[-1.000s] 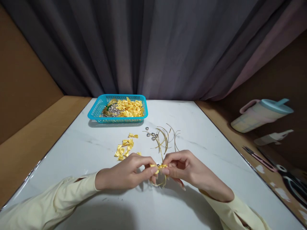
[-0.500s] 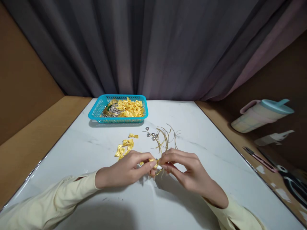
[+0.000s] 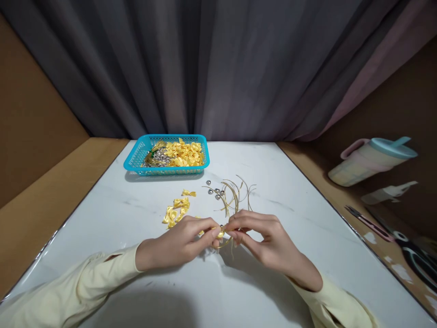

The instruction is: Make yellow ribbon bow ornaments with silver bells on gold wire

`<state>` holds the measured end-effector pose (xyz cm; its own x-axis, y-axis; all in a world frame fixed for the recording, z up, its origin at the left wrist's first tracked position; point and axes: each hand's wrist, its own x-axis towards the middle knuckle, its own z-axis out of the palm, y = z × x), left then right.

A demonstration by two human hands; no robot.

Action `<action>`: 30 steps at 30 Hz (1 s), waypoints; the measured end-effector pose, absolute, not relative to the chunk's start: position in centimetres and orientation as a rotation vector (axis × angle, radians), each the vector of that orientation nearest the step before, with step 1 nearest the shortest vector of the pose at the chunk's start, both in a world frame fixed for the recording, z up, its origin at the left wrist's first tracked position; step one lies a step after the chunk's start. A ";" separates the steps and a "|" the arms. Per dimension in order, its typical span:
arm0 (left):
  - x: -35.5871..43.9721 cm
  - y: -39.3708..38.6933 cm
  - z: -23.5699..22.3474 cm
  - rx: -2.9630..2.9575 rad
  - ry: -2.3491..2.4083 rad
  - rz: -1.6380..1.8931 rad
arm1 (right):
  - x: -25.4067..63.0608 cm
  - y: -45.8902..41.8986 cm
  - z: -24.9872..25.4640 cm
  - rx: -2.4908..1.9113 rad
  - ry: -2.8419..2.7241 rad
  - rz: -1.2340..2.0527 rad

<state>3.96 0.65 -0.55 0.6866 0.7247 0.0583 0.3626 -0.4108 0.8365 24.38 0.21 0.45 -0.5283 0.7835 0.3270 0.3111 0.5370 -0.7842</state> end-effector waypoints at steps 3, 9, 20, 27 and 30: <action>3.9 0.7 -0.6 2.002 0.872 0.544 | 25.7 0.5 1.2 -0.941 -1.983 0.849; 3.9 0.7 -0.7 1.918 0.983 0.617 | 27.7 -0.4 3.1 -1.035 -1.680 0.887; 4.3 0.2 0.2 1.844 1.048 0.723 | 23.5 -1.2 0.9 -1.301 -1.764 1.297; 4.4 0.1 0.1 1.823 1.075 0.758 | 23.2 -1.6 1.0 -1.309 -1.765 1.261; 4.5 0.1 0.2 1.801 1.058 0.762 | 23.2 -1.7 1.0 -1.313 -1.779 1.232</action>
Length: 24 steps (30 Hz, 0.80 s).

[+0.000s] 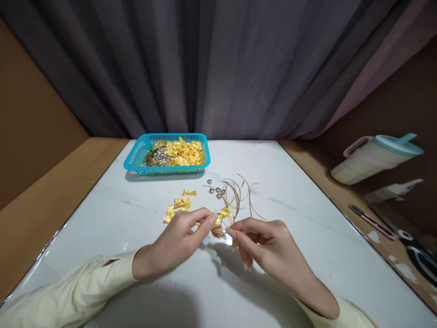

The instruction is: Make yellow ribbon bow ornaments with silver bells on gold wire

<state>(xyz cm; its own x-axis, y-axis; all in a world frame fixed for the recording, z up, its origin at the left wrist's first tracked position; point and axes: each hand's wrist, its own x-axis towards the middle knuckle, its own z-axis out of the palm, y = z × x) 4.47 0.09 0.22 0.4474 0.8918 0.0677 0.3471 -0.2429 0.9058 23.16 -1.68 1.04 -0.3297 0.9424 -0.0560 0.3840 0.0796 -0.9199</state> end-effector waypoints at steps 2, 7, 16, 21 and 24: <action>4.5 0.1 0.3 1.786 1.044 0.767 | 23.1 -1.7 1.0 -1.320 -1.779 1.217; 4.5 0.0 0.3 1.769 1.050 0.780 | 23.1 -1.8 0.9 -1.300 -1.763 1.184; 4.5 0.1 0.2 1.782 1.060 0.801 | 22.8 -1.9 1.1 -1.285 -1.733 1.205; 4.5 -0.1 0.2 1.756 1.035 0.806 | 22.9 -1.9 1.0 -1.295 -1.729 1.206; 4.5 -0.1 0.2 1.746 1.033 0.811 | 22.9 -1.9 0.9 -1.290 -1.730 1.197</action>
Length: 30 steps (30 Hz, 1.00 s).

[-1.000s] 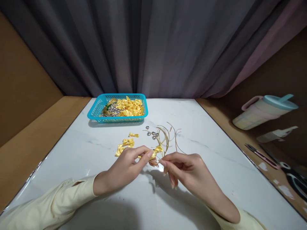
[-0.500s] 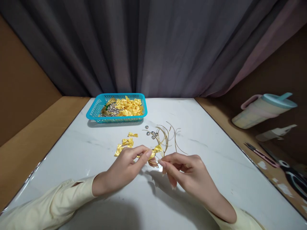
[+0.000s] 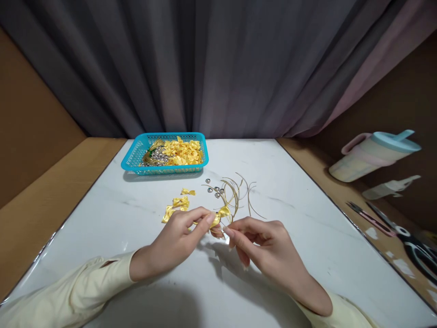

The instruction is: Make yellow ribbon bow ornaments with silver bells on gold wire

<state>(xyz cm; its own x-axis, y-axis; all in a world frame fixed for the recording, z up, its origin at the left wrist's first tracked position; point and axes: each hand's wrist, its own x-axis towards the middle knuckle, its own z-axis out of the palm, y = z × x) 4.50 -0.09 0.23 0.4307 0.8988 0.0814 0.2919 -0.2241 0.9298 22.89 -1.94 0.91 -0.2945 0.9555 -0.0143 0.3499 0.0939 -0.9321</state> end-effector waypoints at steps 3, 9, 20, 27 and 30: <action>4.5 0.0 0.2 1.741 1.029 0.820 | 22.8 -2.0 0.9 -1.278 -1.727 1.193; 4.5 -0.1 0.2 1.734 1.035 0.832 | 22.7 -1.9 0.8 -1.252 -1.715 1.176; 4.6 -0.1 -0.2 1.827 1.049 0.861 | 22.5 -2.0 0.4 -1.239 -1.613 1.237; 4.8 -0.3 -0.8 1.934 1.072 0.914 | 22.0 -2.4 0.1 -1.179 -1.486 1.285; 4.9 -0.5 -0.7 1.929 1.037 0.933 | 21.8 -2.7 -0.2 -1.131 -1.470 1.238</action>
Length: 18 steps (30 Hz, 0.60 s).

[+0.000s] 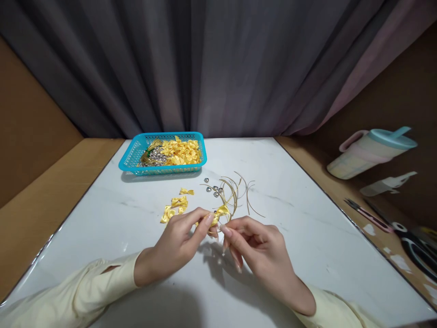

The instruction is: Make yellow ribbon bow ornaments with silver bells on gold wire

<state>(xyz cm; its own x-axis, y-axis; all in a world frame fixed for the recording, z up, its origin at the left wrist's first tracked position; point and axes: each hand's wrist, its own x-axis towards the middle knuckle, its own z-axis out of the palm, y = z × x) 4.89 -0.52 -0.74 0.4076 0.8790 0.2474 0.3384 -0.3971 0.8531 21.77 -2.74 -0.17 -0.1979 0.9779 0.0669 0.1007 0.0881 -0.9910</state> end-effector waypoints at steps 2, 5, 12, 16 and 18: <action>5.0 -0.7 -0.7 1.900 1.037 0.936 | 21.6 -2.9 -0.4 -1.095 -1.470 1.189; 5.3 -0.8 -0.7 1.816 1.040 0.943 | 21.3 -3.1 -0.7 -1.053 -1.468 1.115; 6.2 -1.3 -1.2 1.630 1.054 1.019 | 20.9 -3.6 -1.2 -1.068 -1.449 1.069; 6.6 -1.6 -1.1 1.468 1.044 1.039 | 20.7 -3.8 -1.5 -1.049 -1.416 1.087; 6.7 -1.6 -1.0 1.412 1.026 1.036 | 20.6 -3.8 -1.5 -1.043 -1.412 1.110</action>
<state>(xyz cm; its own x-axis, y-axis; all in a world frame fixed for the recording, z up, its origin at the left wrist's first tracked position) 6.67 -1.64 -1.02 0.2550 0.9651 0.0596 0.0500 -0.0747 0.9960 20.62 -3.83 -1.53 -0.1101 0.9743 0.1964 0.0390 0.2017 -0.9787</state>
